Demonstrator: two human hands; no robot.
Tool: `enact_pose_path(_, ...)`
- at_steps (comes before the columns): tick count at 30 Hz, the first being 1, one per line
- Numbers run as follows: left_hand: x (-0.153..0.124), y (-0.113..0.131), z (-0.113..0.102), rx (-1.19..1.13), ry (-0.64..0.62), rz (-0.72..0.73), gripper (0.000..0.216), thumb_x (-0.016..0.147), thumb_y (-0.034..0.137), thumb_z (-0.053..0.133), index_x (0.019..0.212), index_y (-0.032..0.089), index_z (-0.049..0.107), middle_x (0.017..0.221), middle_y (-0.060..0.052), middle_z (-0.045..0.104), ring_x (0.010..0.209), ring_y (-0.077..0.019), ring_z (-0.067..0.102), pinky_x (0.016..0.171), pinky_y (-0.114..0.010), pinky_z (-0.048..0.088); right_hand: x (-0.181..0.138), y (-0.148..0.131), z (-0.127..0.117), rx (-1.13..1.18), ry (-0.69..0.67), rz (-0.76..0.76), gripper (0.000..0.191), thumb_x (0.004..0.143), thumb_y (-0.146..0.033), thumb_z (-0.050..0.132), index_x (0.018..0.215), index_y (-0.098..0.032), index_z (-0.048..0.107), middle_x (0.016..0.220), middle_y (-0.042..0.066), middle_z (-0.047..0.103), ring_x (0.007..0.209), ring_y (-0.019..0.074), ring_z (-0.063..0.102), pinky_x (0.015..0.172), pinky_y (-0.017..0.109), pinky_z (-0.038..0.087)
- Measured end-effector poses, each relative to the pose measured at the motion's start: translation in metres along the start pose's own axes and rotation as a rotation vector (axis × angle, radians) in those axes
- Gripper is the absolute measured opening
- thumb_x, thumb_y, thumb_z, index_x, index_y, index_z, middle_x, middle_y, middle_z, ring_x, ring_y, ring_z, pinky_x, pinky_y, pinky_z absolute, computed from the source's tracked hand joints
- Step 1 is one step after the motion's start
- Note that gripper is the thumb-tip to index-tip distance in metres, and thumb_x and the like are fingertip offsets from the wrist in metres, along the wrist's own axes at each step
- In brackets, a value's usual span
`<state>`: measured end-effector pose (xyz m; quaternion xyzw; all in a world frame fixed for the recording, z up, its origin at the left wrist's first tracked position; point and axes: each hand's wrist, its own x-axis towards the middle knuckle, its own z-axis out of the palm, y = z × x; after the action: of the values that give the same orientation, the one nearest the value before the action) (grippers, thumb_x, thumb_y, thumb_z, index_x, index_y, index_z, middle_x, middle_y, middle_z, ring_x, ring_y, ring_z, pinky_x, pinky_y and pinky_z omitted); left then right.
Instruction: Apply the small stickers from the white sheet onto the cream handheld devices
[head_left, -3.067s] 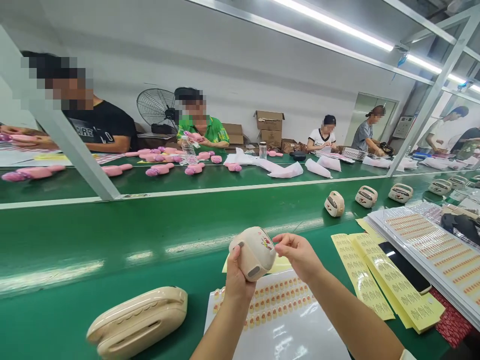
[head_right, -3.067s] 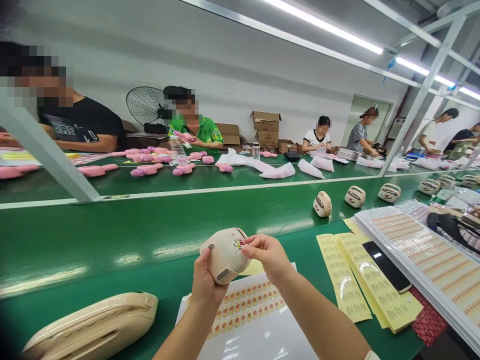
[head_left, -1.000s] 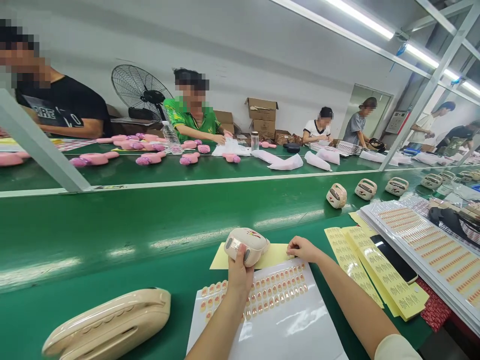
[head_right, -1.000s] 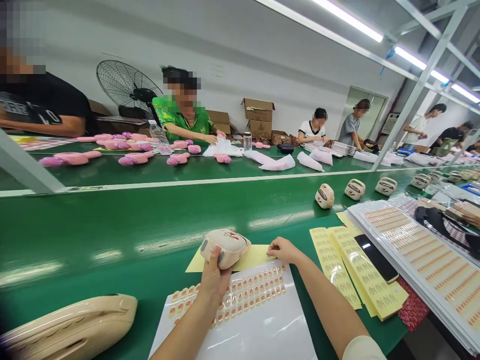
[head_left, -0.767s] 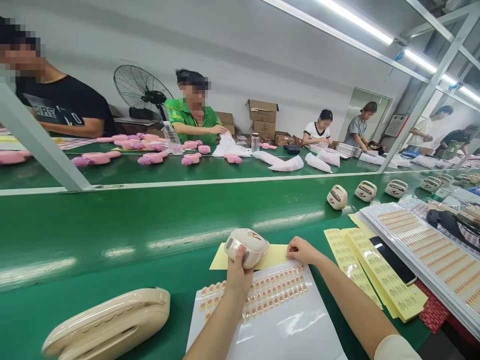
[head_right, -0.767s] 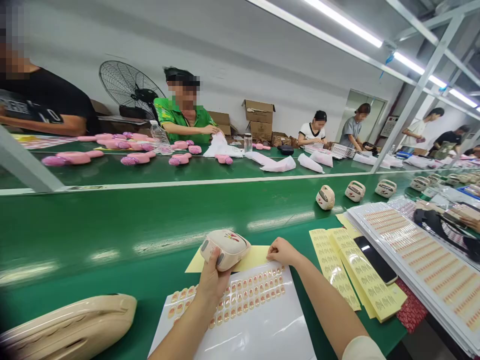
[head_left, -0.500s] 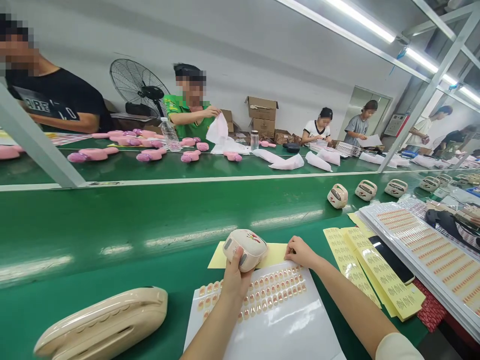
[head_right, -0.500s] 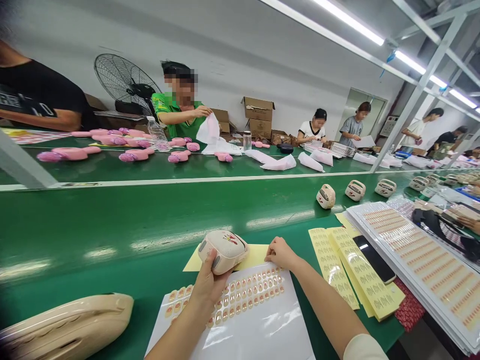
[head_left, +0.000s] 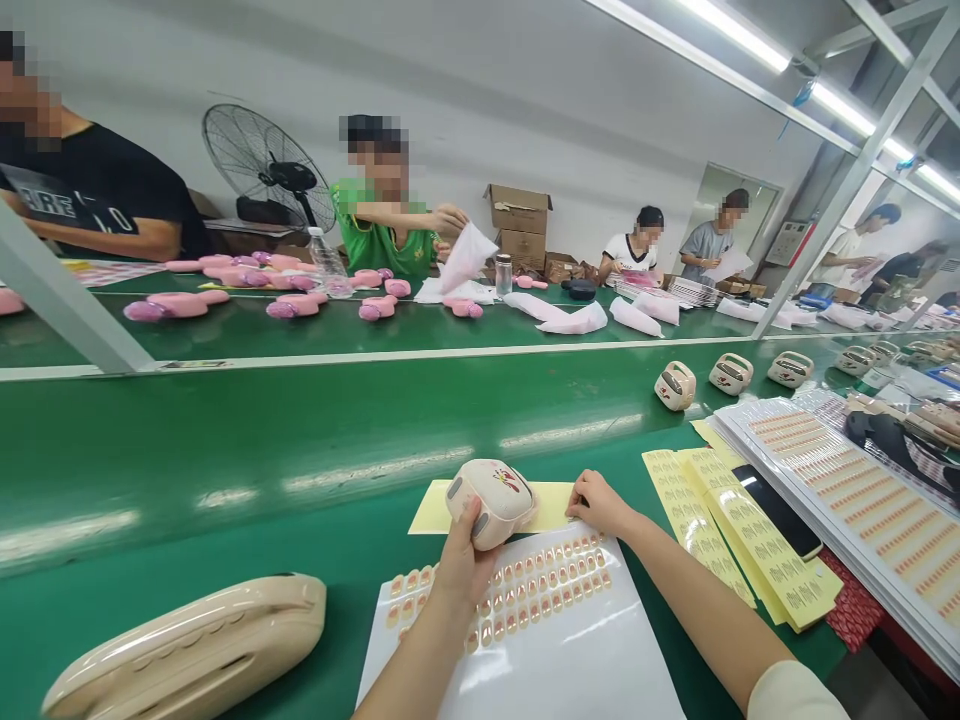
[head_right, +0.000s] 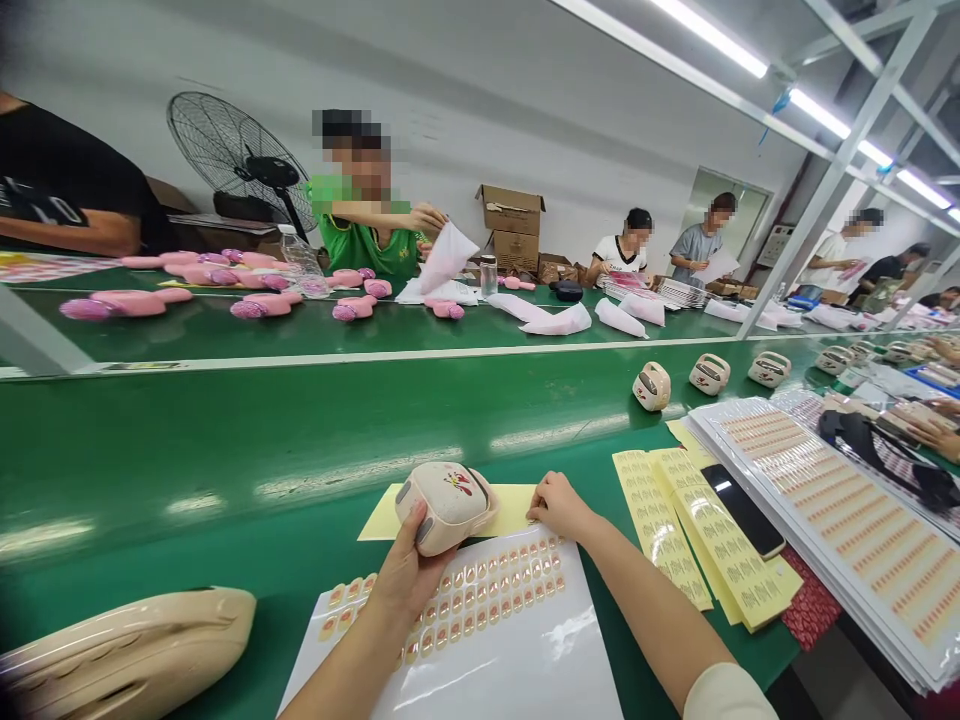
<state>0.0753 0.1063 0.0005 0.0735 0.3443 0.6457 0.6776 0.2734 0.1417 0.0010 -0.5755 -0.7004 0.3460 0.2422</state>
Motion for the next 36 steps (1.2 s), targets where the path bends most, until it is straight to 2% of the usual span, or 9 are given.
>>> enact_pose_path(6, 0.000, -0.001, 0.002, 0.004, -0.033, 0.008, 0.027, 0.079, 0.017, 0.059, 0.105, 0.025, 0.061, 0.096, -0.001, 0.070, 0.087, -0.0178, 0.066, 0.071, -0.029, 0.056, -0.002, 0.010, -0.009, 0.157, -0.063, 0.045, 0.013, 0.064, -0.015, 0.067, 0.056, -0.017, 0.058, 0.076, 0.000, 0.052, 0.064, 0.0115, 0.049, 0.064, 0.027, 0.043)
enact_pose_path(11, 0.000, -0.001, 0.001, -0.007, -0.041, 0.018, 0.028, 0.080, 0.017, 0.058, 0.106, 0.026, 0.060, 0.097, 0.000, 0.070, 0.093, -0.0190, 0.065, 0.074, -0.029, 0.055, -0.009, 0.015, -0.011, 0.314, -0.038, 0.075, 0.020, 0.063, -0.033, 0.068, 0.061, -0.017, 0.056, 0.070, -0.001, 0.053, 0.064, 0.0120, 0.049, 0.066, 0.028, 0.041)
enact_pose_path(16, 0.001, 0.000, 0.002, -0.036, -0.030, 0.015, 0.031, 0.081, 0.012, 0.056, 0.108, 0.026, 0.060, 0.091, 0.000, 0.072, 0.085, -0.0180, 0.067, 0.069, -0.028, 0.056, -0.016, 0.008, -0.020, 0.446, -0.018, 0.086, 0.037, 0.063, -0.054, 0.061, 0.066, -0.018, 0.054, 0.069, -0.001, 0.055, 0.070, 0.0133, 0.052, 0.074, 0.030, 0.040)
enact_pose_path(21, 0.002, 0.002, 0.002, -0.074, -0.021, 0.003, 0.036, 0.084, 0.014, 0.052, 0.117, 0.029, 0.054, 0.084, 0.002, 0.072, 0.075, -0.0147, 0.068, 0.072, -0.029, 0.055, -0.053, -0.010, -0.040, 0.451, -0.122, 0.132, 0.030, 0.056, -0.043, 0.072, 0.062, -0.016, 0.058, 0.065, -0.001, 0.056, 0.067, 0.0138, 0.052, 0.071, 0.031, 0.040)
enact_pose_path(26, 0.002, 0.004, 0.000, -0.106, -0.046, -0.028, 0.036, 0.086, 0.020, 0.050, 0.121, 0.031, 0.052, 0.081, 0.004, 0.072, 0.074, -0.0146, 0.067, 0.077, -0.031, 0.053, -0.104, -0.026, -0.021, 0.105, -0.230, 0.152, 0.009, 0.062, -0.018, 0.070, 0.059, -0.017, 0.062, 0.077, 0.001, 0.058, 0.073, 0.0147, 0.053, 0.069, 0.028, 0.042)
enact_pose_path(30, 0.000, 0.010, 0.003, -0.129, -0.110, -0.056, 0.033, 0.090, 0.037, 0.041, 0.119, 0.031, 0.054, 0.082, 0.001, 0.073, 0.080, -0.0181, 0.068, 0.081, -0.035, 0.052, -0.125, -0.027, 0.003, -0.322, -0.102, 0.065, 0.009, 0.067, -0.008, 0.067, 0.070, -0.017, 0.066, 0.088, 0.007, 0.059, 0.091, 0.0221, 0.054, 0.078, 0.033, 0.044)
enact_pose_path(32, -0.002, 0.012, 0.006, -0.130, -0.152, -0.070, 0.036, 0.090, 0.043, 0.038, 0.119, 0.031, 0.055, 0.085, -0.001, 0.073, 0.085, -0.0196, 0.067, 0.084, -0.035, 0.050, -0.124, -0.030, 0.004, -0.405, -0.036, 0.019, 0.021, 0.066, -0.010, 0.069, 0.086, -0.018, 0.066, 0.097, 0.009, 0.058, 0.096, 0.0256, 0.054, 0.082, 0.039, 0.044)
enact_pose_path(34, -0.007, 0.011, 0.009, -0.121, -0.200, -0.083, 0.039, 0.088, 0.049, 0.040, 0.118, 0.031, 0.056, 0.090, -0.002, 0.073, 0.089, -0.0211, 0.066, 0.086, -0.036, 0.048, -0.116, -0.037, -0.002, -0.255, 0.037, 0.018, 0.034, 0.069, -0.020, 0.069, 0.102, -0.021, 0.060, 0.104, 0.009, 0.056, 0.095, 0.0245, 0.055, 0.079, 0.038, 0.046)
enact_pose_path(36, -0.013, 0.007, 0.010, -0.107, -0.254, -0.090, 0.046, 0.083, 0.056, 0.044, 0.118, 0.030, 0.057, 0.095, -0.003, 0.073, 0.095, -0.0233, 0.065, 0.089, -0.037, 0.047, -0.102, -0.048, -0.008, 0.104, 0.034, 0.079, 0.035, 0.078, -0.038, 0.059, 0.108, -0.023, 0.052, 0.104, 0.008, 0.055, 0.080, 0.0180, 0.060, 0.062, 0.029, 0.048)
